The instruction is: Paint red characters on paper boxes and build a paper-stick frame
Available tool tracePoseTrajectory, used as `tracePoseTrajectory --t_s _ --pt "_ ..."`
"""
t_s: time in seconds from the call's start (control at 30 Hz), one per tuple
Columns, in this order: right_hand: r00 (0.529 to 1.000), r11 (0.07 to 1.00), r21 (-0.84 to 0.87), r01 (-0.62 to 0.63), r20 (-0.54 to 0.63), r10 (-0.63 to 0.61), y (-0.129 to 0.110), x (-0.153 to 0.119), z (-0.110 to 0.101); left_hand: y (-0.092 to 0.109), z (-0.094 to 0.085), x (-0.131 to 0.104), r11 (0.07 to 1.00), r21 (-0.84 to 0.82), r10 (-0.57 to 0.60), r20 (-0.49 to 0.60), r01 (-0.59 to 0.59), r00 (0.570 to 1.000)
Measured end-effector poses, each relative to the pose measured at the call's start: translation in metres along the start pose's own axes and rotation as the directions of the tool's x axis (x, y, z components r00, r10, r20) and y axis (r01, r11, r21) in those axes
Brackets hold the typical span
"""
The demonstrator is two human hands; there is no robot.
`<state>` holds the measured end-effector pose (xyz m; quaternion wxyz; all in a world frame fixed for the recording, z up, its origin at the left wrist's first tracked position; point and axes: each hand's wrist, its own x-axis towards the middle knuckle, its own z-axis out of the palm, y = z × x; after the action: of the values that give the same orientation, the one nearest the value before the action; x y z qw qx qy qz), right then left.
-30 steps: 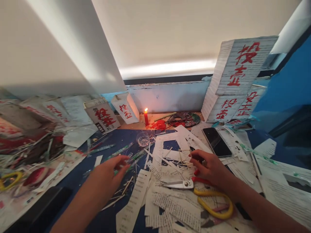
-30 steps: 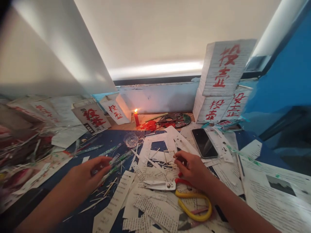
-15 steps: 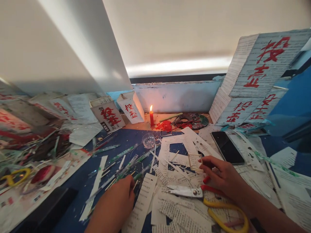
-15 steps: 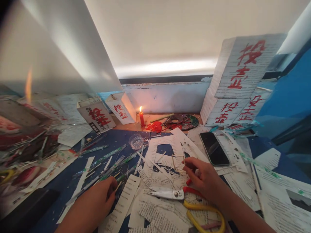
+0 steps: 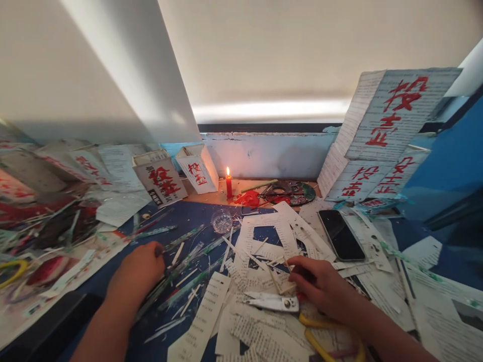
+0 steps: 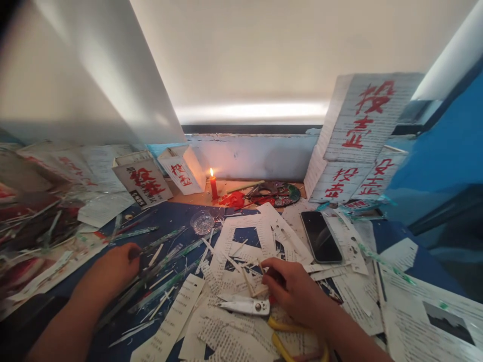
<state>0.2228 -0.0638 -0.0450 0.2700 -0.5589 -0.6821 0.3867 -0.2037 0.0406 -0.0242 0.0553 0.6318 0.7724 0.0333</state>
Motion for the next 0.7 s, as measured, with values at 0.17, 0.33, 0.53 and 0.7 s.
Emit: tracePoseTrajectory --t_s 0.17,0.33,0.53,0.7 --pt "1.000 1.000 0.004 -0.013 -0.012 0.013 -0.002 0.001 0.000 0.007 0.009 -0.004 0.991 0.079 -0.111 -0.023 0.112 0.994" --pt "1.000 0.999 0.050 -0.020 -0.007 0.021 -0.003 0.002 -0.001 0.025 0.013 -0.013 0.996 0.020 0.083 -0.319 -0.081 0.944" --pt "1.000 0.997 0.075 0.006 -0.027 -0.004 -0.004 0.003 -0.003 0.034 0.011 -0.023 0.986 -0.060 0.114 -0.424 -0.154 0.898" --pt "0.999 0.993 0.112 -0.024 0.037 0.020 -0.003 0.000 0.000 0.036 0.005 -0.019 0.999 -0.026 0.034 -0.225 -0.040 0.974"
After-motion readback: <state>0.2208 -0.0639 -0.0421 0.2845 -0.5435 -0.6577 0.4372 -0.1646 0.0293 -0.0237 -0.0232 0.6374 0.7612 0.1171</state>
